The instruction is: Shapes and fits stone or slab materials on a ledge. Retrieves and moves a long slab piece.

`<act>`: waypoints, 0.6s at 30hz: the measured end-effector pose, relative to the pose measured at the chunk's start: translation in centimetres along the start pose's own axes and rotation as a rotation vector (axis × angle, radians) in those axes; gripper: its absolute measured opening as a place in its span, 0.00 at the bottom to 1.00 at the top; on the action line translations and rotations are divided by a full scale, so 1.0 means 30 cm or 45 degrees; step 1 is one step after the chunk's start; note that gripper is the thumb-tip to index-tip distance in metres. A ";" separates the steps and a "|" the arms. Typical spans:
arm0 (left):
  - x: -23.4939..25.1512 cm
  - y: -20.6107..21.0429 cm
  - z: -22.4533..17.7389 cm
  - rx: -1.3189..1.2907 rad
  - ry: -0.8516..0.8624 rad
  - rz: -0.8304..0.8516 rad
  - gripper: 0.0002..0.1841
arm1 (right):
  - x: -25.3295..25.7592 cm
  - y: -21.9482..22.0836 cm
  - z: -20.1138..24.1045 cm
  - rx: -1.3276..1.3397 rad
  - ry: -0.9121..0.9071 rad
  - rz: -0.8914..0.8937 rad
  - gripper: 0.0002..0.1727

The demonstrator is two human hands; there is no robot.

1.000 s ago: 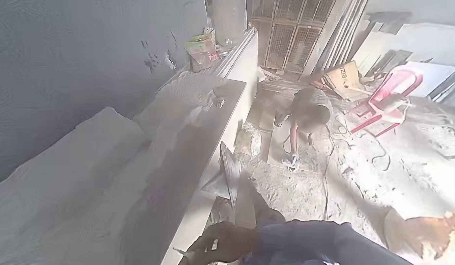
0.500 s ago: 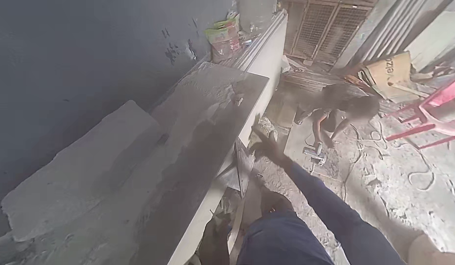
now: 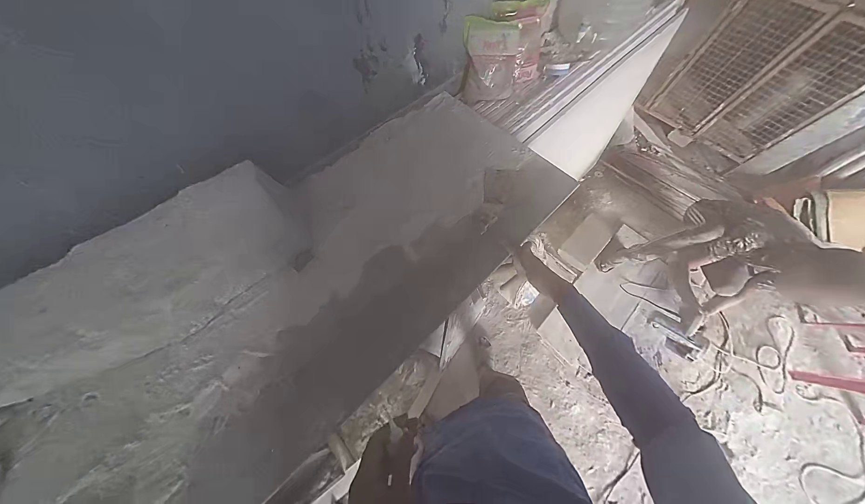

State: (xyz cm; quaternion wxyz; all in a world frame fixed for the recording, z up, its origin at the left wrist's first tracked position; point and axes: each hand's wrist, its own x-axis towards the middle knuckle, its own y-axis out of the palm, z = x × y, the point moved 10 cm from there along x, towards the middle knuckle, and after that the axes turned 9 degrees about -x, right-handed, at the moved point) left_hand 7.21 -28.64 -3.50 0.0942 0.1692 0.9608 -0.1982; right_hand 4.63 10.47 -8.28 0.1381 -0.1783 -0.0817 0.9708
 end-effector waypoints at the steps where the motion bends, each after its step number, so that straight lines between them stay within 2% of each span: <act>1: 0.005 0.007 -0.003 0.017 -0.019 -0.016 0.15 | 0.012 -0.003 -0.014 -0.009 -0.030 0.029 0.41; 5: 0.050 0.039 0.005 0.040 -0.061 -0.147 0.17 | 0.044 -0.009 -0.036 0.099 -0.006 0.112 0.45; 11: 0.107 0.119 -0.006 -0.049 -0.058 -0.181 0.18 | 0.065 -0.004 -0.054 0.145 -0.113 0.126 0.64; 13: 0.106 0.147 -0.017 -0.064 -0.041 -0.134 0.16 | 0.072 0.001 -0.069 0.204 -0.093 0.091 0.63; 15: 0.109 0.165 -0.009 -0.088 -0.056 -0.114 0.15 | 0.077 0.005 -0.064 0.248 -0.072 0.074 0.55; 16: 0.108 0.169 0.000 -0.113 -0.052 -0.121 0.15 | 0.075 0.006 -0.058 0.248 -0.084 0.078 0.55; 18: 0.100 0.168 0.008 -0.119 -0.042 -0.155 0.16 | 0.067 0.014 -0.054 0.267 -0.077 0.119 0.64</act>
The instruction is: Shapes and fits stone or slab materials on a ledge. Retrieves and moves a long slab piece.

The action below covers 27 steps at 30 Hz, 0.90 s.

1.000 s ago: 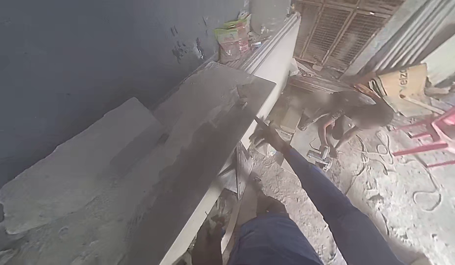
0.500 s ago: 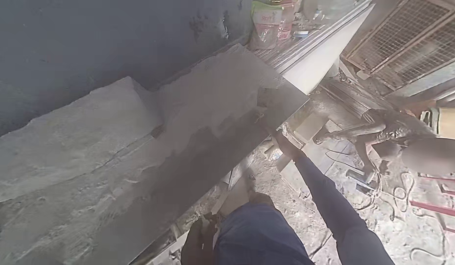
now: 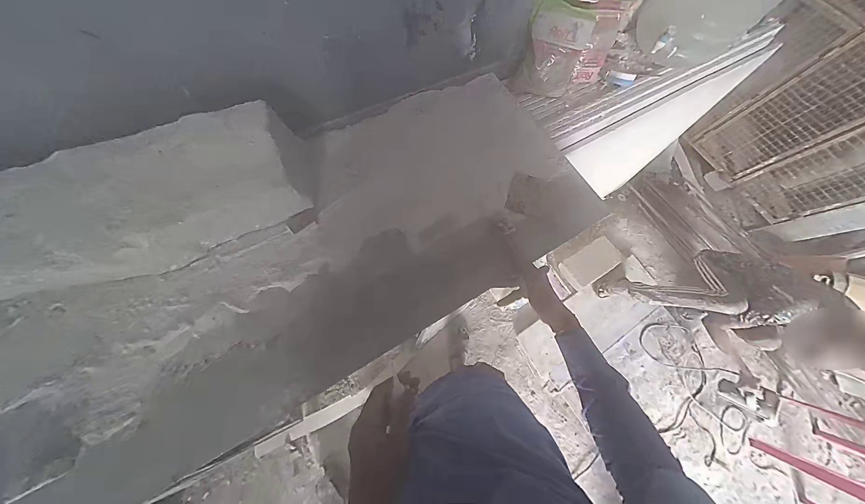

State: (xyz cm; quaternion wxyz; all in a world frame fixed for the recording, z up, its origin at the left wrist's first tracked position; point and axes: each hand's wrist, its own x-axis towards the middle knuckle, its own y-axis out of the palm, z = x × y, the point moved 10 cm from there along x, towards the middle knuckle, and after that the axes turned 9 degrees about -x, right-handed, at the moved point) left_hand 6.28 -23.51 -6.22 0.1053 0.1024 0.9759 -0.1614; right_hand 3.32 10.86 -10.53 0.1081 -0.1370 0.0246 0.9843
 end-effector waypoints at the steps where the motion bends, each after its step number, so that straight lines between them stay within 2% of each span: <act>1: -0.003 -0.001 0.000 -0.003 -0.004 -0.022 0.16 | -0.002 0.002 0.000 0.000 0.014 0.013 0.66; 2: -0.006 0.001 0.000 -0.022 -0.012 -0.029 0.16 | -0.004 0.001 -0.001 -0.011 0.032 0.015 0.64; 5: -0.012 -0.003 0.003 -0.065 -0.052 -0.047 0.13 | -0.006 0.004 -0.002 -0.027 0.149 -0.009 0.46; 6: -0.016 -0.004 0.008 -0.067 -0.076 -0.049 0.13 | -0.005 0.004 -0.003 -0.029 0.183 -0.022 0.44; 10: -0.042 -0.012 0.035 -0.038 -0.173 -0.056 0.15 | -0.001 0.012 -0.009 -0.007 0.176 -0.031 0.42; 12: -0.051 -0.013 0.037 0.010 -0.161 -0.056 0.15 | 0.003 0.017 -0.011 -0.026 0.146 -0.011 0.45; 15: -0.065 -0.013 0.062 0.087 -0.167 0.002 0.17 | -0.010 0.015 0.004 -0.056 0.132 -0.097 0.44; 18: -0.086 -0.003 0.115 0.105 -0.146 0.069 0.21 | -0.045 -0.023 0.039 -0.210 0.203 -0.364 0.25; 19: -0.107 -0.026 0.124 0.095 -0.193 0.090 0.21 | -0.049 -0.007 0.019 -0.256 0.258 -0.351 0.21; 21: -0.141 -0.083 0.053 0.015 -0.351 0.146 0.20 | -0.052 0.055 0.002 -0.391 0.285 -0.226 0.20; 22: -0.152 -0.111 0.026 -0.030 -0.358 0.171 0.19 | -0.064 0.109 0.028 -0.460 0.272 -0.130 0.23; 23: -0.163 -0.142 0.020 -0.043 -0.278 0.140 0.19 | -0.077 0.155 0.028 -0.565 0.229 0.007 0.26; 25: -0.185 -0.202 0.081 -0.066 -0.161 0.027 0.20 | -0.123 0.255 -0.015 -0.889 0.034 0.221 0.28; 27: -0.209 -0.283 0.153 -0.180 -0.200 -0.049 0.20 | -0.221 0.473 -0.035 -1.045 0.028 0.419 0.35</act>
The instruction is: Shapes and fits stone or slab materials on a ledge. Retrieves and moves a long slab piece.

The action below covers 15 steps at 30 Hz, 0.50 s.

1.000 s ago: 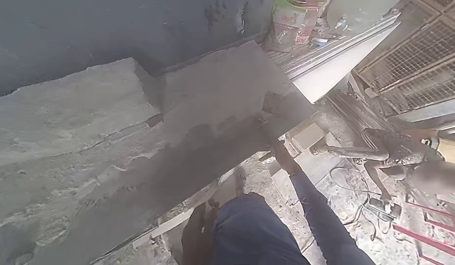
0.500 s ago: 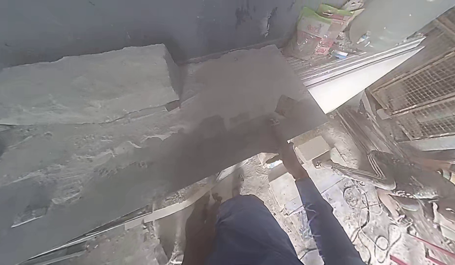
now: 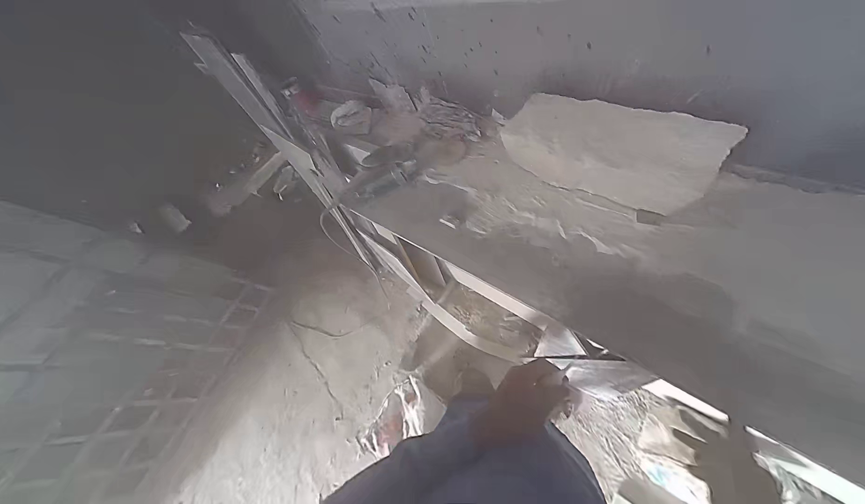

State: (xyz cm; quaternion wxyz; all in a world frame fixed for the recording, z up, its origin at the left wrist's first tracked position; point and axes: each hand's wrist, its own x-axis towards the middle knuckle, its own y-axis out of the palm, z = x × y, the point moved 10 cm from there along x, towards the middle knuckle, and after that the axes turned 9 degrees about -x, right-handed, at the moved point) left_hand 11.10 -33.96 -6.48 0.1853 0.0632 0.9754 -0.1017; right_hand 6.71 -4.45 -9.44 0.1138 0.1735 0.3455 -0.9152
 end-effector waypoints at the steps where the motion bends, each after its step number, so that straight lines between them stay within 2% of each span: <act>1: -0.008 -0.056 0.011 -0.061 -0.020 -0.034 0.19 | -0.005 0.110 0.078 0.103 -0.016 0.082 0.41; 3: -0.018 -0.195 0.025 -0.118 -0.014 -0.144 0.18 | -0.007 0.341 0.256 0.328 -0.192 0.250 0.50; 5: -0.027 -0.368 0.040 -0.124 0.008 -0.268 0.17 | -0.001 0.562 0.426 0.454 -0.564 0.334 0.51; 7: -0.044 -0.570 0.041 -0.069 0.103 -0.371 0.17 | 0.016 0.759 0.625 0.488 -0.778 0.417 0.53; 9: -0.067 -0.786 0.026 -0.004 0.299 -0.430 0.17 | 0.040 0.919 0.849 0.446 -0.821 0.458 0.56; 11: -0.073 -0.988 -0.001 0.079 0.424 -0.480 0.17 | 0.089 1.036 1.022 0.254 -0.834 0.357 0.61; 13: -0.046 -1.178 -0.023 0.222 0.407 -0.541 0.19 | 0.153 1.139 1.132 0.162 -0.712 0.286 0.65; 15: 0.014 -1.334 -0.013 0.274 0.333 -0.568 0.20 | 0.193 1.230 1.174 0.224 -0.559 0.254 0.57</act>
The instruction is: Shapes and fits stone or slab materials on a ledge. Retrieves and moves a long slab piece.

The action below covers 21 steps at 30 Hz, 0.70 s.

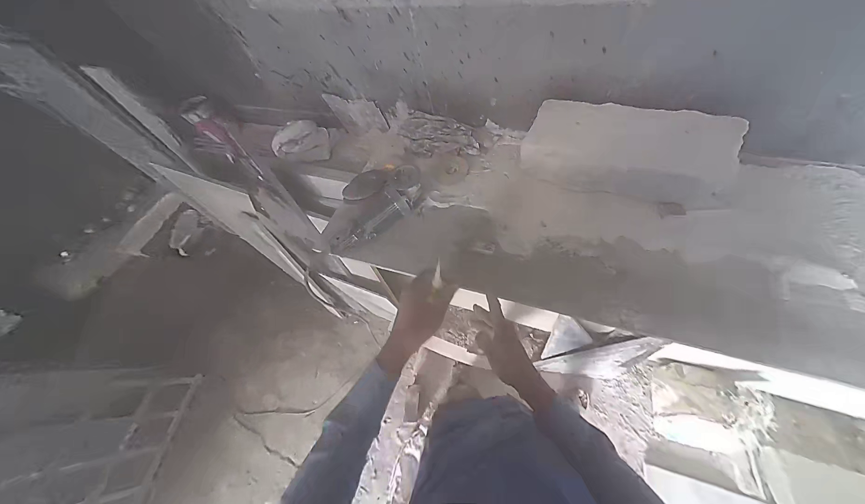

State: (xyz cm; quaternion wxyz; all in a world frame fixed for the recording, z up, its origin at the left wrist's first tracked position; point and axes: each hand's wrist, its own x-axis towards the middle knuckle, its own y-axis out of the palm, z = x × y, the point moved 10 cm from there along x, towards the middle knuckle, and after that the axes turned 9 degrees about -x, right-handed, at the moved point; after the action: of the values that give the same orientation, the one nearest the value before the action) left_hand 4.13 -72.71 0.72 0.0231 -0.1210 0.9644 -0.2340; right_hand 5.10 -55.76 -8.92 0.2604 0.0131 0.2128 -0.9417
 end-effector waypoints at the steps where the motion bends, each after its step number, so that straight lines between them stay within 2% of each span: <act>1: 0.059 -0.037 0.033 -0.005 -0.001 0.004 0.20 | 0.023 0.028 0.005 0.000 0.040 -0.042 0.55; 4: 0.207 -0.072 0.077 -0.112 0.098 0.055 0.18 | 0.068 0.063 0.030 -0.101 0.140 -0.142 0.56; 7: 0.313 -0.035 0.054 -0.196 0.190 0.197 0.18 | 0.104 0.069 0.079 -0.121 0.220 -0.234 0.53; 12: 0.402 0.064 0.070 -0.101 0.163 0.425 0.28 | 0.131 0.051 0.098 -0.086 0.339 -0.358 0.43; 15: 0.451 0.091 0.079 -0.065 0.174 0.499 0.35 | 0.175 0.063 0.099 -0.021 0.350 -0.332 0.48; 16: 0.462 0.105 0.085 -0.063 0.200 0.523 0.37 | 0.192 0.070 0.101 0.001 0.309 -0.339 0.53; 21: 0.490 0.169 0.101 -0.035 0.343 0.665 0.30 | 0.209 0.079 0.097 0.019 0.257 -0.435 0.59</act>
State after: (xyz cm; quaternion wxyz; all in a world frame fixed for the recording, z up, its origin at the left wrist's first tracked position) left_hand -10.95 -73.30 -4.10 -0.0474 0.1630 0.9604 -0.2210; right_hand 1.11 -61.81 -8.06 0.0739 0.0731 0.2301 -0.9676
